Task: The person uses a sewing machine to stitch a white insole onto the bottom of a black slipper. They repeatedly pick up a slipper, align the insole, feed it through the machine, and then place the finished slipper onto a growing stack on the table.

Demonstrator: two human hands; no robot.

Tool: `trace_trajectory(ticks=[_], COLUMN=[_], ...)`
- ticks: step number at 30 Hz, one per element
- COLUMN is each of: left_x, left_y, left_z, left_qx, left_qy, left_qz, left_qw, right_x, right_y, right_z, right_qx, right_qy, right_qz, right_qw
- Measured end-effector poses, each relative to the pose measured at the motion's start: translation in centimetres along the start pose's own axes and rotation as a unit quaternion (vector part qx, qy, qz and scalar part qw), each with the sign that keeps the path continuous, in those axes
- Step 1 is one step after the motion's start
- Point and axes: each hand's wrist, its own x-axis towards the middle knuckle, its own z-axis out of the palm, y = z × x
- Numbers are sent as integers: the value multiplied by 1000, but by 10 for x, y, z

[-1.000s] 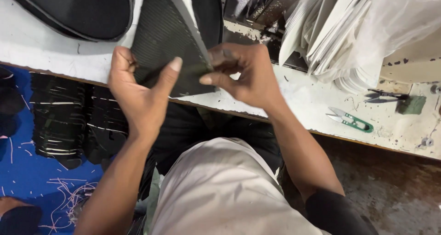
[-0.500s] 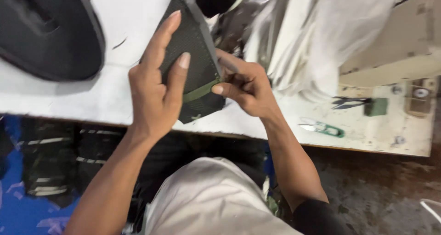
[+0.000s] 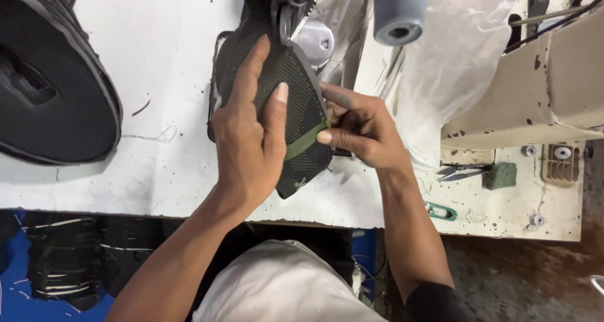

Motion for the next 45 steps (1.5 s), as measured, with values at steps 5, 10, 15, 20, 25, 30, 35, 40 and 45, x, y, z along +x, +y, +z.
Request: trace_trajectory(ticks=[5, 10, 15, 20, 25, 30, 35, 40, 45], left_x=[15, 52, 77, 47, 31, 36, 42, 53, 80], left_y=[-19, -33, -45, -44, -36, -30, -45, -57, -25], left_z=[-7, -29, -53, -103, -97, -81, -64, -46, -40], left_qx=[-74, -183, -257, -246, -218, -271, -273, -177, -176], left_qy=[-46, -156, -236, -247, -234, -213, -162, -116, -90], left_qz=[-13, -102, -75, 60, -30, -82, -46, 27, -97], left_qw=[996, 965, 934, 935, 947, 935, 947, 977, 975], right_x=[3, -1, 3, 15, 28, 25, 16, 28, -44], right_y=[-3, -18, -22, -17, -17, -31, -26, -36, -36], right_z=[12, 46, 88, 102, 100, 91, 94, 76, -34], right_qx=[7, -12, 13, 76, 137, 100, 22, -43, -359], right_qy=[1, 70, 150, 197, 203, 203, 213, 228, 306], right_qz=[-41, -12, -18, -59, -83, -93, -67, -88, -309], right_qw=[999, 997, 988, 976, 966, 970, 975, 969, 826])
